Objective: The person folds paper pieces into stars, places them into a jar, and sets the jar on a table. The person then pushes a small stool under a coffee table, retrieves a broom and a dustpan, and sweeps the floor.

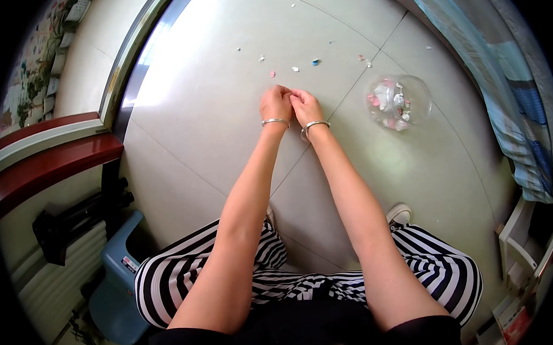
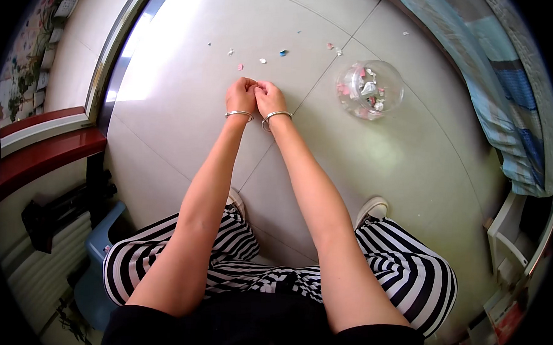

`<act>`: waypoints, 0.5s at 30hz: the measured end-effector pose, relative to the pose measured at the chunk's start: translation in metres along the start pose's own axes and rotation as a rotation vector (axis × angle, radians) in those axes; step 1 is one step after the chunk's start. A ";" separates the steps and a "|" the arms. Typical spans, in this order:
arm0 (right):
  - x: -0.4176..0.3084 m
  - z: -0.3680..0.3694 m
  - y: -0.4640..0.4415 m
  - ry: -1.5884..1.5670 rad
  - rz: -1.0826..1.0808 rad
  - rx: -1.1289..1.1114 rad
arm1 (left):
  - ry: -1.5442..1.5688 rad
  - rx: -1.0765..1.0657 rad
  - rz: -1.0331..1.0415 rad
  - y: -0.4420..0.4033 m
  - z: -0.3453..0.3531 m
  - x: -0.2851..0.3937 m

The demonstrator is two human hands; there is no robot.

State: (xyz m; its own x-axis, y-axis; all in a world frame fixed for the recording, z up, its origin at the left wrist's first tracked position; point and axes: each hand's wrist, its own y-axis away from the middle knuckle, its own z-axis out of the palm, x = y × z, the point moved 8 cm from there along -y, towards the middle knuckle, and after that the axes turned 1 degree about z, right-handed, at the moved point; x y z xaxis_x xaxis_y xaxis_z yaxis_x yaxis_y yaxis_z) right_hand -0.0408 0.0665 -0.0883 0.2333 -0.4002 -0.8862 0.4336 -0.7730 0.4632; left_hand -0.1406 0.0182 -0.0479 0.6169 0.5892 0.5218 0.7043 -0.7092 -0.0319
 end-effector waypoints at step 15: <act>-0.144 -0.229 0.068 -0.174 -0.383 0.568 | 0.827 -0.325 0.354 0.013 -0.011 0.263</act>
State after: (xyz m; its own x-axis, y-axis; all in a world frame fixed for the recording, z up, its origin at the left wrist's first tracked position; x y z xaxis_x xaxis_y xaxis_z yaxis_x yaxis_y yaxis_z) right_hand 0.1539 0.1845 0.0721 -0.0077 -0.0849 -0.9964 -0.0747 -0.9935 0.0853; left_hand 0.0271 0.1593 0.0980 0.2441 -0.0523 0.9683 0.3157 -0.9399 -0.1303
